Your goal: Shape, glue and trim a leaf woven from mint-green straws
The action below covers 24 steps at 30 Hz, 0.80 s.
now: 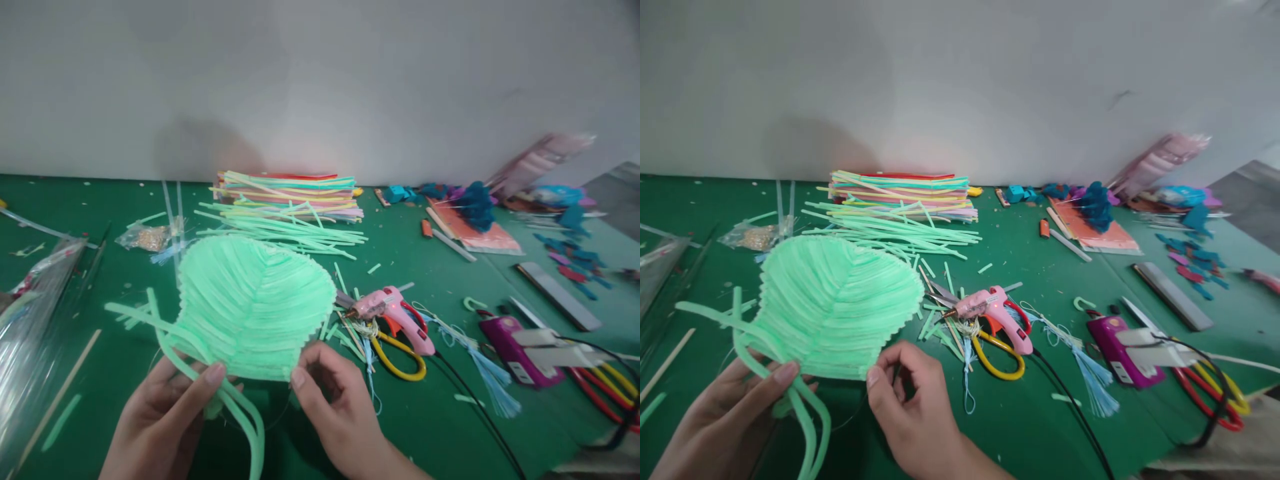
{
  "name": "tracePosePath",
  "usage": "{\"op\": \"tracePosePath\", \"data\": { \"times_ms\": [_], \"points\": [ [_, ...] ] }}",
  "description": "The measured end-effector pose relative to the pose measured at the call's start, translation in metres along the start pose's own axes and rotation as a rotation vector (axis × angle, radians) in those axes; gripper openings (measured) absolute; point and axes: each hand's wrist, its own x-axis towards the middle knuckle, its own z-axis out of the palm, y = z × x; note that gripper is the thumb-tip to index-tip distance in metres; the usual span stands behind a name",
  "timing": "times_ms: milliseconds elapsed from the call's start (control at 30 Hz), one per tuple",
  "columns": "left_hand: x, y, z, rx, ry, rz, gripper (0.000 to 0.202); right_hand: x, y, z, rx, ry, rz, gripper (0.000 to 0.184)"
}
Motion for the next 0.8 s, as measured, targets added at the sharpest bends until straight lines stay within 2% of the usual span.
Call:
{"op": "tracePosePath", "data": {
  "times_ms": [167,333,500,667,733,800],
  "points": [
    [0.003,-0.003,-0.002,0.001,-0.067,0.002,0.041,-0.001,0.005,0.0,-0.02,-0.048,-0.062,0.034],
    [0.0,-0.003,0.001,-0.049,-0.104,0.098,0.047,-0.002,0.011,-0.002,-0.064,0.045,-0.032,0.038],
    [0.001,0.01,-0.003,-0.074,-0.125,0.245,0.031,-0.002,0.013,-0.006,-0.122,0.079,-0.07,0.039],
    [0.008,0.019,-0.007,-0.327,-0.051,0.149,0.037,-0.003,0.012,-0.007,-0.124,0.059,-0.05,0.041],
    [0.007,0.019,-0.006,-0.317,-0.044,0.152,0.035,-0.003,0.011,-0.007,-0.123,0.05,-0.045,0.041],
    [0.004,0.018,-0.002,-0.241,-0.051,0.176,0.023,-0.001,0.01,-0.007,-0.133,0.043,-0.039,0.042]
  ]
}}
